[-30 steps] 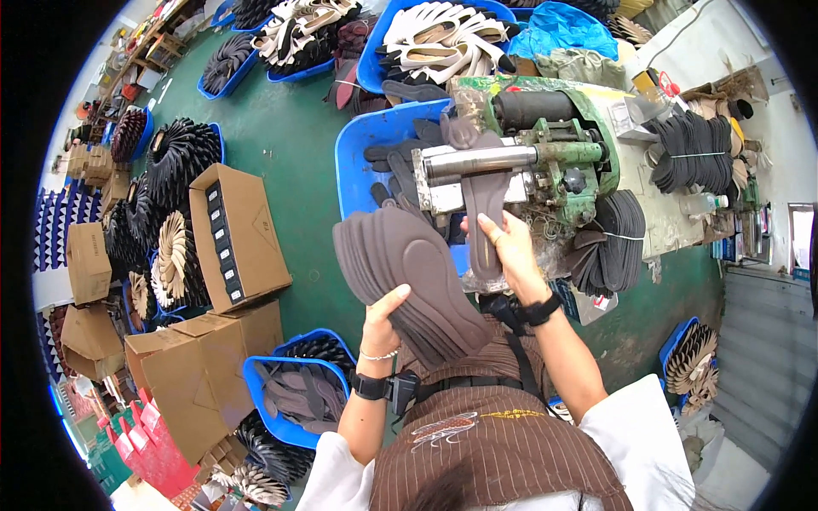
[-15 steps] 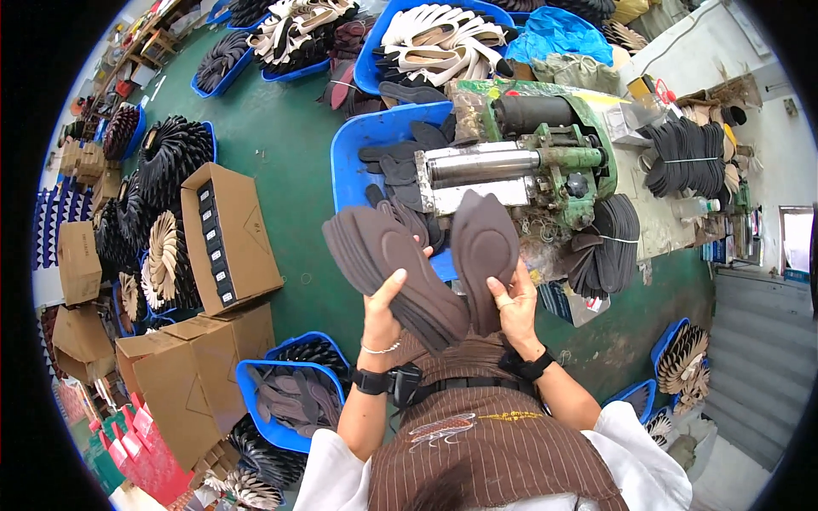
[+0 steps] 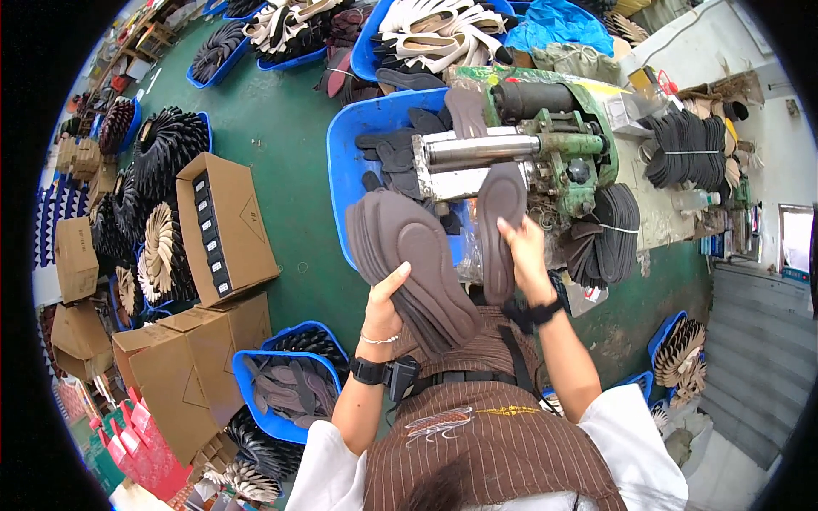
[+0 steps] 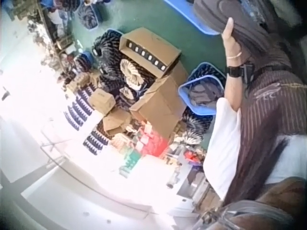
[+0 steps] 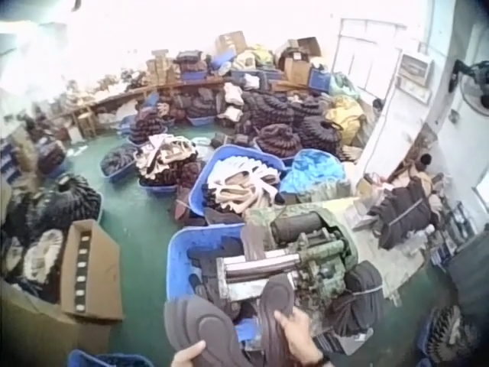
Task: Picking up, stacking, and transporting bins of shoe insoles in a warehouse area.
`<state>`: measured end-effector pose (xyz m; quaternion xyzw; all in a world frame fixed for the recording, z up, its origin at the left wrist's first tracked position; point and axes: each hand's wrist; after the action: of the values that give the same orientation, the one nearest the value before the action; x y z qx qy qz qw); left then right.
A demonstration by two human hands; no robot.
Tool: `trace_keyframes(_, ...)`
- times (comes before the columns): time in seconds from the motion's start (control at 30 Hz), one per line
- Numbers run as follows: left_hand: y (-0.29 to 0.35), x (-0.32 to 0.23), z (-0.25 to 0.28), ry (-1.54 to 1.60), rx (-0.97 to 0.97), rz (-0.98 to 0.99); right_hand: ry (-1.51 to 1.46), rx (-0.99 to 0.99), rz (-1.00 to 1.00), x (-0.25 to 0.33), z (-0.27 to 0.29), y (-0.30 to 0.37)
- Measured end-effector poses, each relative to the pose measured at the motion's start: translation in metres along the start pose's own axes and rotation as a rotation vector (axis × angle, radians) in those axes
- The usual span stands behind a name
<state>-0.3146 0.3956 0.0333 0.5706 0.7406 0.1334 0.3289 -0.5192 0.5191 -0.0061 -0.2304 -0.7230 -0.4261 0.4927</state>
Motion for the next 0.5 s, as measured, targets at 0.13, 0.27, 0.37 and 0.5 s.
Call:
trace_keyframes(0.13, -0.004, 0.009, -0.009, -0.127, -0.143, -0.095, 0.074, 0.212, 0.114, 0.030, -0.043, 0.013)
trace_keyframes(0.27, -0.018, 0.016, -0.018, -0.241, -0.185, -0.252, 0.328, 0.241, 0.113, -0.008, -0.034, 0.063)
trace_keyframes(0.37, -0.018, 0.022, -0.012, -0.212, -0.166, -0.258, 0.117, 0.018, 0.081, -0.003, -0.012, 0.025)
trace_keyframes(0.5, -0.014, 0.017, -0.020, -0.176, -0.141, -0.119, 0.043, 0.080, 0.224, 0.020, -0.029, -0.011)
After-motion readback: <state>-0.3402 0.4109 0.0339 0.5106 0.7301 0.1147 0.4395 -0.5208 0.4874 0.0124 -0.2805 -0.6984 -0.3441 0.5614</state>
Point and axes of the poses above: each hand's wrist, its own y-axis away from the middle knuckle, its own z-axis out of the back of the hand, x = y × z, and after that the axes turned 5 degrees about z, right-handed
